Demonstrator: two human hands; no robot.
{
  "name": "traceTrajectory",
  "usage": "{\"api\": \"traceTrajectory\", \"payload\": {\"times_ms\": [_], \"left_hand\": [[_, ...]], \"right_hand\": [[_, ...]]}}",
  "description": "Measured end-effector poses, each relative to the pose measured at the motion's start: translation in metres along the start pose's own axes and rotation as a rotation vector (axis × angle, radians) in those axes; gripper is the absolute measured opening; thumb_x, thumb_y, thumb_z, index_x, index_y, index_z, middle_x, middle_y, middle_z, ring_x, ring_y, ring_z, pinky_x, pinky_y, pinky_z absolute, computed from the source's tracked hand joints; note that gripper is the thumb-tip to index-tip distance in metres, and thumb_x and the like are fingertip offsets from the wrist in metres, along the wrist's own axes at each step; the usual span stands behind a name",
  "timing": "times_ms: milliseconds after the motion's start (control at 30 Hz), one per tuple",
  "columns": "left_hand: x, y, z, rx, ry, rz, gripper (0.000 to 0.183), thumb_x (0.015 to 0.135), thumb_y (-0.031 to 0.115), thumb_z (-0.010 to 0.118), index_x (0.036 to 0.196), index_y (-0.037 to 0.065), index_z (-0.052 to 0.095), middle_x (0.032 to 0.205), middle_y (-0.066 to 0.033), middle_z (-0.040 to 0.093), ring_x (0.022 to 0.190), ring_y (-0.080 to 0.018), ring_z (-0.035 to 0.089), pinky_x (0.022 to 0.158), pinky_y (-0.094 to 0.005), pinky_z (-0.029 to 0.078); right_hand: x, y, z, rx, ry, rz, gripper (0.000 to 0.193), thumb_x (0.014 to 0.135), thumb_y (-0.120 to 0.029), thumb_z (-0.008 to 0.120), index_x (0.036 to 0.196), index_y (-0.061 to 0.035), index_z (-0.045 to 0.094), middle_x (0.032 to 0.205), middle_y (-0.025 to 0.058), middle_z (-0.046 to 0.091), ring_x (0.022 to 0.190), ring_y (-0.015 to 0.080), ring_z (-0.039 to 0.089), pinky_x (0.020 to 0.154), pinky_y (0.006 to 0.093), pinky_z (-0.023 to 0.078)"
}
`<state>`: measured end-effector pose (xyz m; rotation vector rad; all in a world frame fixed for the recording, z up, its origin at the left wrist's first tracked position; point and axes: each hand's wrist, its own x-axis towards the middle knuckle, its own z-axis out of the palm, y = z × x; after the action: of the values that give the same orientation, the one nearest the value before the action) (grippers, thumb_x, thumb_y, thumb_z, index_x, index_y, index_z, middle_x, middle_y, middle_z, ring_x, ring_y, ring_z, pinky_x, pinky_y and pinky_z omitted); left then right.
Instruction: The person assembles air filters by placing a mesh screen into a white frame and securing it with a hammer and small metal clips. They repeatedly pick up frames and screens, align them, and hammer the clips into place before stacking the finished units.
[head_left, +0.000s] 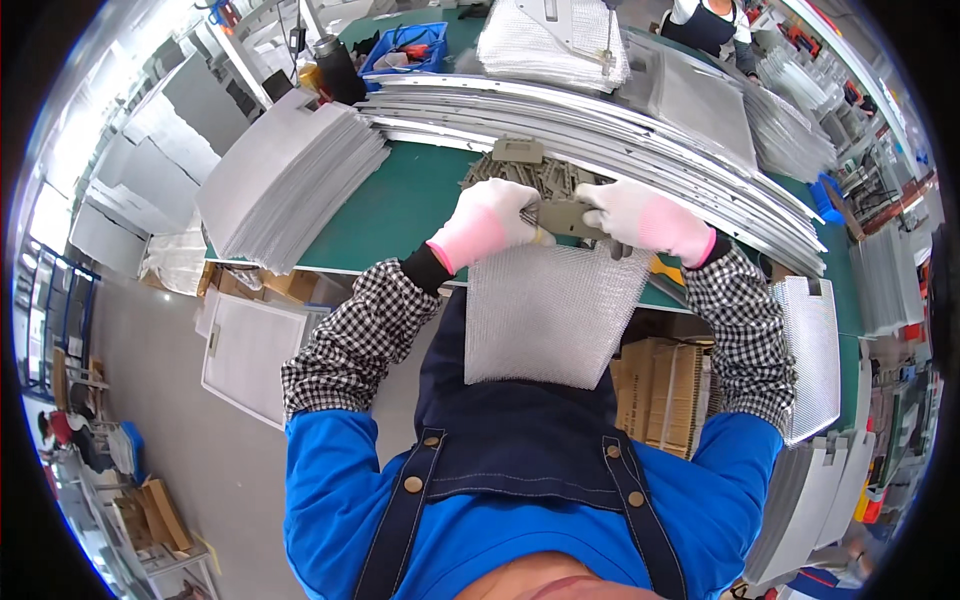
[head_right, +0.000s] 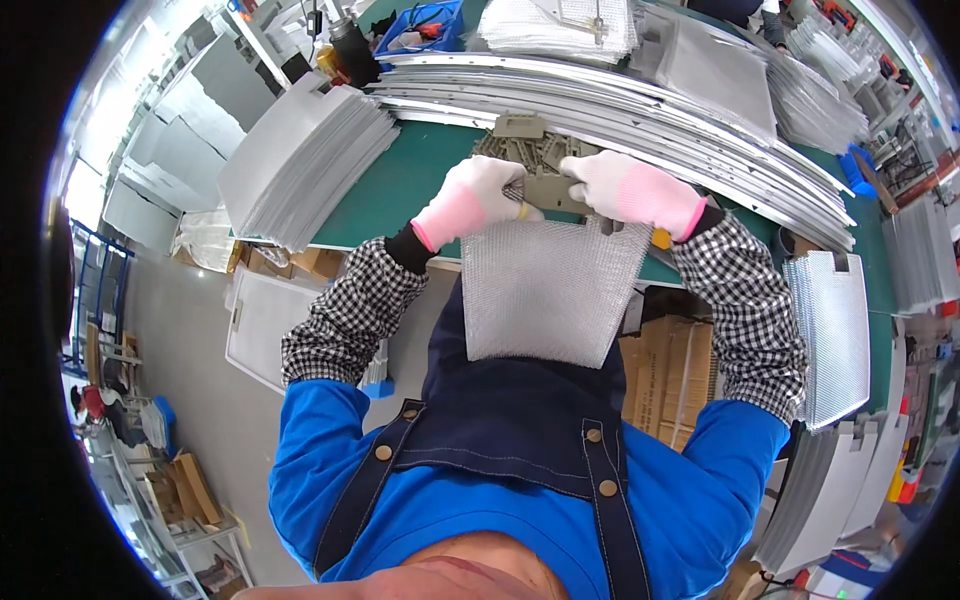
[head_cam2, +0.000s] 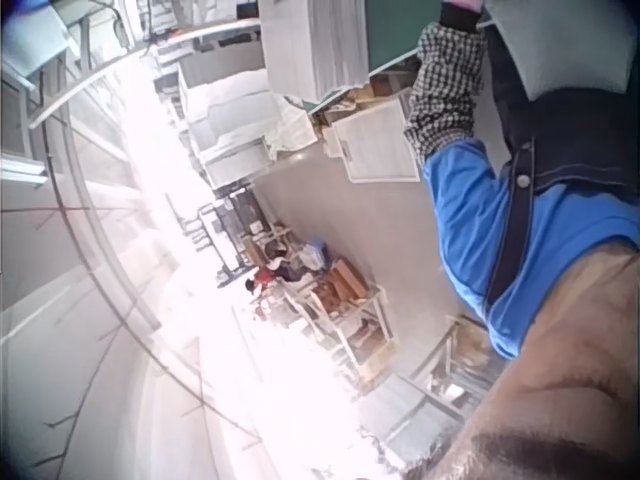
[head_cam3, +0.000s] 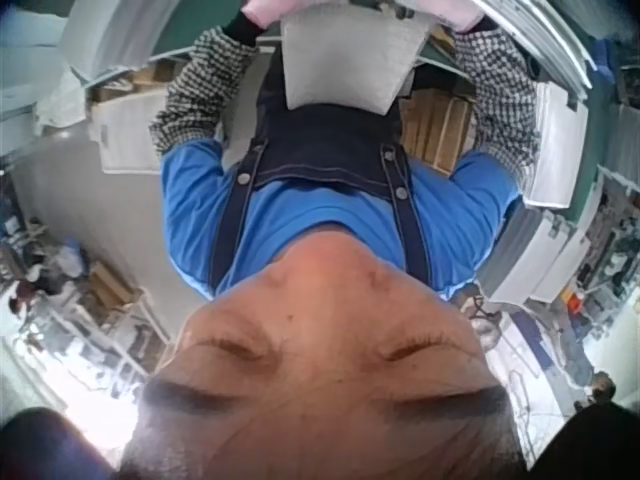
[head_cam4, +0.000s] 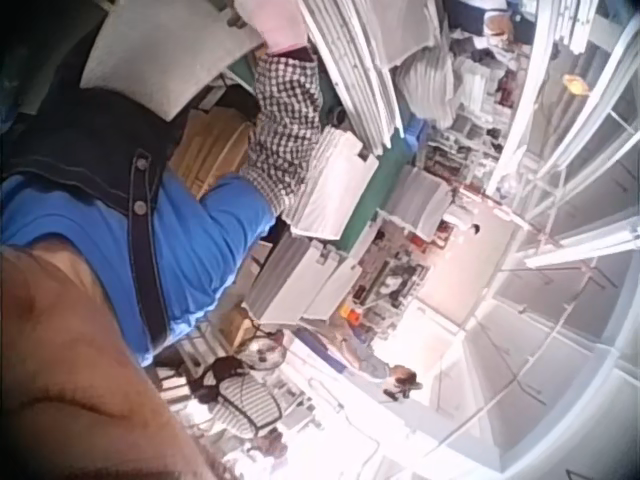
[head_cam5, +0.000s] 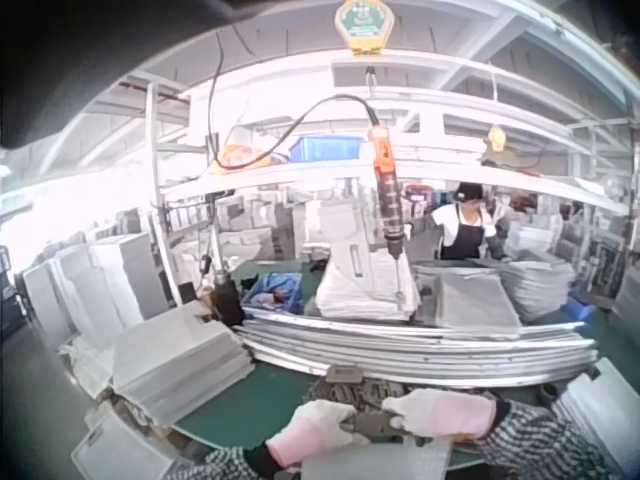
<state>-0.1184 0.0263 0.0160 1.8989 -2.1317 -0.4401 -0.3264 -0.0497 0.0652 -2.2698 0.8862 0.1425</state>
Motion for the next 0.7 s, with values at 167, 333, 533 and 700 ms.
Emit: {"api": "traceTrajectory", "payload": {"times_ms": [167, 333, 533, 700], "left_hand": [[-0.002, -0.001, 0.010, -0.171, 0.087, 0.006, 0.048, 0.079, 0.044, 0.076, 0.108, 0.008, 0.067, 0.095, -0.0127, 0.071, 0.094, -0.0313, 0.068, 0.084, -0.0395, 0.053], [0.000, -0.034, 0.027, -0.474, 0.209, 0.104, 0.030, 0.089, 0.009, 0.069, 0.117, 0.004, 0.061, 0.096, -0.0118, 0.072, 0.086, -0.0206, 0.070, 0.079, -0.0319, 0.054], [0.006, -0.031, 0.037, -0.405, 0.226, 0.307, 0.020, 0.087, -0.001, 0.065, 0.107, 0.001, 0.064, 0.094, -0.0107, 0.070, 0.085, -0.0224, 0.069, 0.080, -0.0313, 0.054], [0.011, -0.020, 0.003, -0.115, 0.235, 0.455, 0.024, 0.078, -0.003, 0.069, 0.101, 0.003, 0.066, 0.102, -0.0105, 0.065, 0.097, -0.0269, 0.064, 0.086, -0.0343, 0.052]], "right_hand": [[0.012, 0.013, -0.001, -0.391, 0.101, -0.138, 0.038, 0.089, -0.013, 0.061, 0.126, -0.0028, 0.058, 0.103, 0.0208, 0.068, 0.090, 0.0272, 0.070, 0.080, 0.0373, 0.055], [0.013, 0.053, 0.006, -0.106, 0.084, -0.099, 0.063, 0.081, -0.012, 0.070, 0.140, -0.0037, 0.051, 0.124, 0.0234, 0.063, 0.113, 0.0324, 0.062, 0.100, 0.0359, 0.047], [0.011, 0.072, 0.009, -0.133, -0.002, -0.103, 0.046, 0.087, -0.016, 0.066, 0.130, 0.0001, 0.060, 0.120, 0.0211, 0.063, 0.111, 0.0331, 0.061, 0.096, 0.0393, 0.049], [0.007, 0.070, 0.007, -0.187, 0.030, -0.104, 0.049, 0.087, -0.025, 0.065, 0.129, -0.0003, 0.060, 0.121, 0.0213, 0.062, 0.113, 0.0335, 0.060, 0.098, 0.0390, 0.048]]}}
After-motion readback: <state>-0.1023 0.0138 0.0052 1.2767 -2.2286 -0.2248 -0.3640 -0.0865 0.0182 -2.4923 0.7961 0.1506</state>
